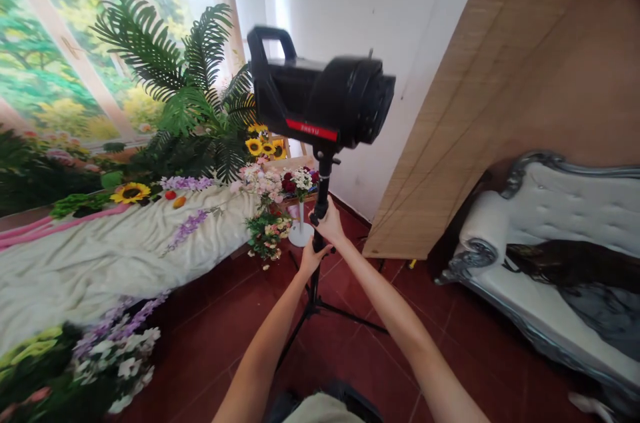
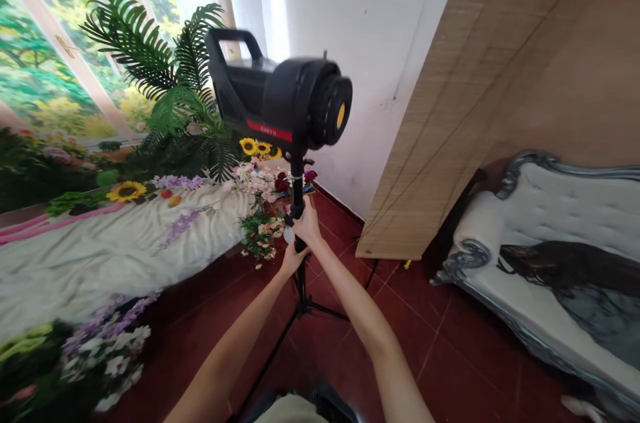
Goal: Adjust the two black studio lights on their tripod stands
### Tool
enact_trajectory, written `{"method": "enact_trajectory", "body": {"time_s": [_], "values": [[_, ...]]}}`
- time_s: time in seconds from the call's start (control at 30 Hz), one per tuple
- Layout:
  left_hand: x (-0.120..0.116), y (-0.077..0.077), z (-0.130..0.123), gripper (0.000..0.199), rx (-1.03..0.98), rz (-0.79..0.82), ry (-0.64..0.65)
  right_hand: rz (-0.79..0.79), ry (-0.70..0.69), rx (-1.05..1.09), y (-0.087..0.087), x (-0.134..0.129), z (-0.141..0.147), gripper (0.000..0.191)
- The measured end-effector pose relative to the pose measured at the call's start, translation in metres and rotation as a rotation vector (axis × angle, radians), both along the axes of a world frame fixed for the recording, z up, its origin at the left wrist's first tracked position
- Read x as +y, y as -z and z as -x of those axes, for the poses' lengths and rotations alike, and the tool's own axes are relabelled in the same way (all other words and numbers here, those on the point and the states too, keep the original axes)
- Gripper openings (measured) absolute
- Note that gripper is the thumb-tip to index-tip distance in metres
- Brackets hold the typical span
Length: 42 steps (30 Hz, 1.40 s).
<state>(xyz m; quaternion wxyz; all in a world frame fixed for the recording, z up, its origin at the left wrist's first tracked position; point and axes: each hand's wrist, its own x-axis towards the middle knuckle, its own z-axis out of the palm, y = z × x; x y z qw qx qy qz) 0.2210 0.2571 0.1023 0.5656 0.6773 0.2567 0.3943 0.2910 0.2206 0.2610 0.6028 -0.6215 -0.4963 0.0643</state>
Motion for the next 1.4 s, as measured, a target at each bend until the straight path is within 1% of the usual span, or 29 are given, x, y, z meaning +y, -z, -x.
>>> {"method": "enact_trajectory", "body": {"time_s": [0.07,0.1,0.17,0.27,0.37,0.47,0.57,0.63,0.73,0.8,0.83,0.93,1.0,1.1,1.2,1.23,1.3,1.37,1.4], "values": [[0.004,0.01,-0.003,0.041,-0.031,-0.003,-0.004,0.054,-0.002,0.039,0.027,-0.004,0.004,0.026],[0.006,0.015,-0.004,0.042,-0.038,-0.005,-0.001,0.075,-0.001,0.059,0.037,-0.005,0.005,0.026],[0.009,0.023,-0.006,0.042,-0.043,-0.003,0.005,0.097,0.006,0.088,0.051,-0.005,0.006,0.027],[0.01,0.03,-0.007,0.04,-0.059,-0.006,0.006,0.091,0.002,0.101,0.055,-0.004,0.005,0.027],[0.01,0.032,-0.008,0.037,-0.082,-0.014,-0.007,0.086,-0.023,0.084,0.054,-0.003,0.003,0.027],[0.009,0.034,-0.009,0.037,-0.081,-0.013,-0.014,0.116,-0.044,0.088,0.059,-0.005,0.002,0.027],[0.009,0.035,-0.008,0.037,-0.073,-0.014,-0.029,0.162,-0.053,0.097,0.069,-0.009,0.0,0.026],[0.009,0.034,-0.008,0.038,-0.067,-0.012,-0.04,0.173,-0.085,0.07,0.075,-0.016,-0.005,0.027],[0.007,0.03,-0.009,0.038,-0.067,-0.012,-0.029,0.149,-0.147,0.036,0.085,-0.031,-0.014,0.039],[0.005,0.026,-0.008,0.037,-0.055,-0.01,-0.009,0.14,-0.158,0.075,0.096,-0.044,-0.02,0.048],[0.004,0.024,-0.008,0.036,-0.043,-0.012,-0.004,0.141,-0.155,0.115,0.103,-0.051,-0.022,0.048],[0.0,0.02,-0.006,0.034,0.001,-0.015,-0.032,0.18,-0.125,0.263,0.123,-0.066,-0.023,0.033],[-0.002,0.018,-0.005,0.036,0.024,-0.013,-0.063,0.211,-0.08,0.347,0.132,-0.071,-0.02,0.031],[-0.005,0.015,-0.004,0.04,0.035,-0.018,-0.082,0.215,-0.015,0.415,0.136,-0.073,-0.015,0.033],[-0.007,0.013,-0.004,0.044,0.039,0.004,-0.063,0.2,-0.009,0.51,0.132,-0.07,-0.013,0.034],[-0.007,0.012,-0.004,0.045,0.045,0.008,-0.059,0.197,-0.017,0.581,0.13,-0.069,-0.014,0.034],[-0.008,0.01,-0.004,0.045,0.062,-0.002,-0.071,0.219,-0.041,0.792,0.126,-0.066,-0.016,0.03],[-0.008,0.008,-0.004,0.043,0.069,-0.024,-0.087,0.292,-0.1,1.004,0.122,-0.065,-0.019,0.022],[-0.009,0.007,-0.004,0.043,0.067,-0.028,-0.089,0.34,-0.141,1.064,0.12,-0.065,-0.02,0.019]]}}
